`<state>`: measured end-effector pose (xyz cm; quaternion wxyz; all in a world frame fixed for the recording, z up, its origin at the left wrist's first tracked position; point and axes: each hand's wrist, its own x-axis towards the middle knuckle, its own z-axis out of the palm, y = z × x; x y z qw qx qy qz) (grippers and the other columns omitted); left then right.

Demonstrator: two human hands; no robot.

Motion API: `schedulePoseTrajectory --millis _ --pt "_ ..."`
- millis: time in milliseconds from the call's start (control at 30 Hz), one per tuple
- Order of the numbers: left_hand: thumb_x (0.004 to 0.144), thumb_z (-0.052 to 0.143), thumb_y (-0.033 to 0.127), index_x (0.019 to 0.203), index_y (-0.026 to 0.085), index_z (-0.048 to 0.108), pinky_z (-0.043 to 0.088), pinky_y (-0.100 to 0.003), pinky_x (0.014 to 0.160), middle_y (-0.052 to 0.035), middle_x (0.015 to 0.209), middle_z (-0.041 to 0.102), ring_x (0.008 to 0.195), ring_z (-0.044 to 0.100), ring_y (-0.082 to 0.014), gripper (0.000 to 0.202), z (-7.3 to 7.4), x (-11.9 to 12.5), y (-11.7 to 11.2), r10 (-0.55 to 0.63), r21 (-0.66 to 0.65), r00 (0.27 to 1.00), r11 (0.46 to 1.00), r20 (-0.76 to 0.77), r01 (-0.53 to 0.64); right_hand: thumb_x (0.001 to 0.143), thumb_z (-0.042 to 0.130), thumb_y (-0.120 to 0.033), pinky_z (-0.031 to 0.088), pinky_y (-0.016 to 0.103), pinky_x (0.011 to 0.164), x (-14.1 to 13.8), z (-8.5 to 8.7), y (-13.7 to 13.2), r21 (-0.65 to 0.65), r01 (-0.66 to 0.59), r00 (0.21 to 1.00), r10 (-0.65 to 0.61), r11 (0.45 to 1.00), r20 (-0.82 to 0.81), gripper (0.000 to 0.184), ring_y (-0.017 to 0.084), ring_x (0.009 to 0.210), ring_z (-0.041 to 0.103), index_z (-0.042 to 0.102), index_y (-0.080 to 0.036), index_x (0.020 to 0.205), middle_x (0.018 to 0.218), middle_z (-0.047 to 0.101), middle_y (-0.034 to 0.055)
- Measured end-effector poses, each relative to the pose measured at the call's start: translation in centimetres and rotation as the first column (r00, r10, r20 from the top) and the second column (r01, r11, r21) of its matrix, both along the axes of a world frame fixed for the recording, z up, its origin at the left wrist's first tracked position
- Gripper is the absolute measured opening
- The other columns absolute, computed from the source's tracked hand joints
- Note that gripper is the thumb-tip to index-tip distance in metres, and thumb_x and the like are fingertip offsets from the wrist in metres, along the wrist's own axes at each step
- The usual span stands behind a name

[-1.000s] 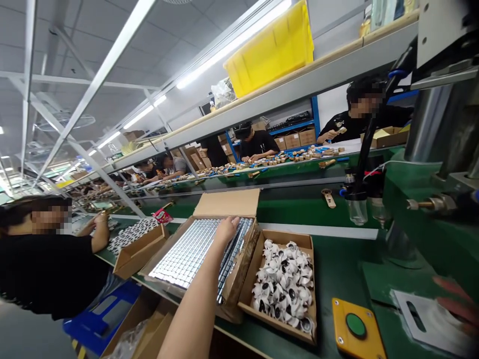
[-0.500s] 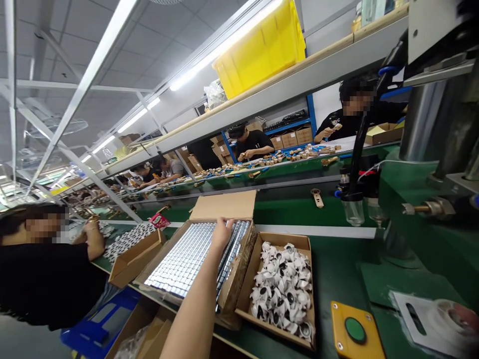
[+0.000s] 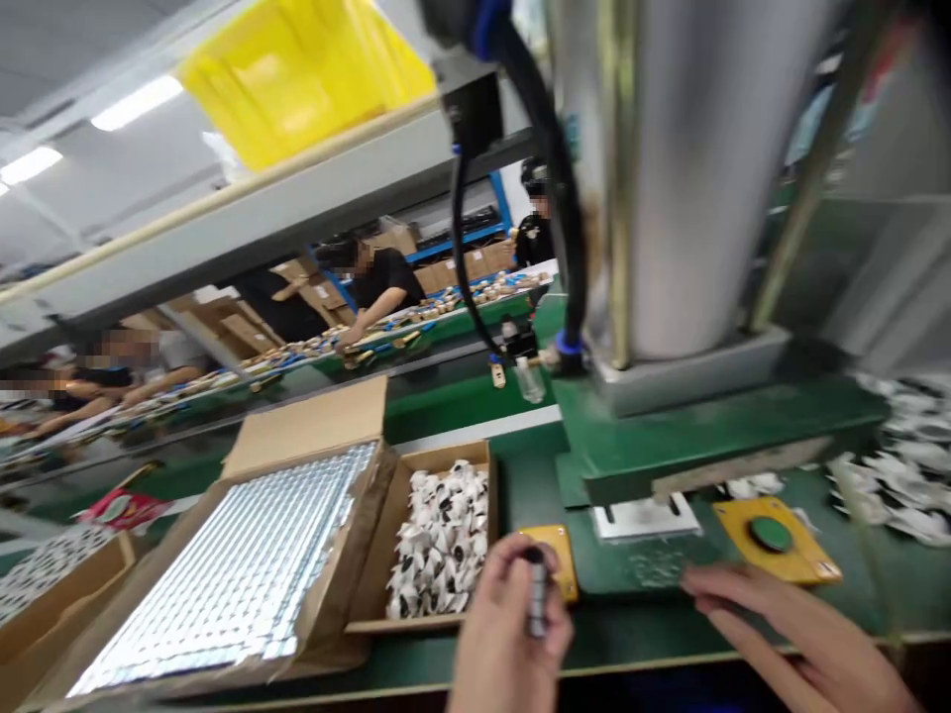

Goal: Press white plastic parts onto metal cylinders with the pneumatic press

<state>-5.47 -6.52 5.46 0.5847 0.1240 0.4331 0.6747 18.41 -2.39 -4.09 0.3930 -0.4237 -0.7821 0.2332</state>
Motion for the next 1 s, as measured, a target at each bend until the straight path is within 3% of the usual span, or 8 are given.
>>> schedulePoseTrajectory --millis 100,200,367,567,700,833,1000 --pt "0.073 0.072 0.021 0.087 0.014 0.062 0.031 -0.015 0.041 -0.0085 0.074 0.063 0.051 0.047 -0.0069 0.018 -2.2 6.1 2.1 -0.083 0.016 0.978 0.997 0.189 0.082 0.084 0.058 -0.033 0.057 0.025 0.080 0.5 0.6 -0.8 0.022 -0.033 0.999 0.032 0.999 0.012 0.030 0.020 0.094 0.067 0.061 -0.040 0.113 0.106 0.069 -0.0040" --pt "0.081 0.061 0.019 0.082 0.011 0.058 0.030 -0.014 0.041 -0.0072 0.076 0.059 0.051 0.045 -0.0050 0.008 -1.9 8.4 5.6 -0.048 -0.002 0.965 0.999 0.257 0.050 0.087 0.055 -0.034 0.055 0.021 0.079 1.1 0.9 -1.3 -0.022 -0.023 0.999 0.022 0.999 -0.030 0.025 0.017 0.090 0.068 0.062 -0.033 0.112 0.101 0.070 -0.0010" --pt "0.074 0.047 0.001 0.075 0.011 0.054 0.031 -0.015 0.042 -0.0024 0.072 0.050 0.051 0.044 -0.0054 0.012 -1.1 9.1 9.1 -0.020 0.047 0.957 0.999 0.288 0.007 0.090 0.051 -0.037 0.052 0.020 0.083 2.7 -0.7 -1.9 -0.205 0.005 0.998 -0.019 0.979 -0.064 0.026 0.017 0.093 0.066 0.062 -0.033 0.113 0.106 0.069 0.0008" --pt "0.077 0.048 0.005 0.075 0.010 0.056 0.031 -0.016 0.042 -0.0015 0.071 0.048 0.051 0.044 -0.0058 0.010 -1.9 9.8 9.2 -0.095 0.072 0.955 0.994 0.280 0.077 0.090 0.050 -0.041 0.051 0.021 0.085 3.3 -1.9 -1.7 -0.370 0.007 0.990 -0.059 0.929 -0.131 0.028 0.018 0.096 0.065 0.060 -0.032 0.115 0.110 0.067 0.0023" --pt "0.075 0.055 0.011 0.072 0.011 0.056 0.031 -0.016 0.042 -0.0004 0.071 0.047 0.051 0.043 -0.0053 0.003 -1.8 9.8 8.8 -0.122 0.078 0.964 0.991 0.237 0.106 0.090 0.050 -0.041 0.051 0.021 0.085 2.9 -1.4 -1.3 -0.387 -0.012 0.988 -0.048 0.922 -0.146 0.027 0.018 0.097 0.065 0.061 -0.032 0.114 0.110 0.067 0.0015" --pt "0.069 0.059 0.015 0.064 0.015 0.048 0.028 -0.017 0.043 0.0037 0.063 0.040 0.050 0.039 -0.0046 0.012 -1.2 9.8 9.1 -0.159 0.094 0.971 0.985 0.176 0.144 0.089 0.051 -0.041 0.053 0.023 0.083 2.5 -1.2 -0.9 -0.358 -0.013 0.993 -0.031 0.934 -0.117 0.028 0.019 0.094 0.066 0.063 -0.030 0.112 0.109 0.067 0.0026" --pt "0.076 0.058 0.037 0.067 0.019 0.046 0.018 -0.018 0.039 0.0051 0.062 0.040 0.044 0.030 -0.0036 0.023 -1.2 10.1 8.8 -0.197 0.067 0.979 0.978 -0.049 0.200 0.088 0.051 -0.042 0.054 0.026 0.083 2.9 -2.1 -0.3 -0.265 0.031 0.999 -0.037 0.964 -0.020 0.027 0.020 0.096 0.065 0.064 -0.031 0.110 0.109 0.068 0.0017"
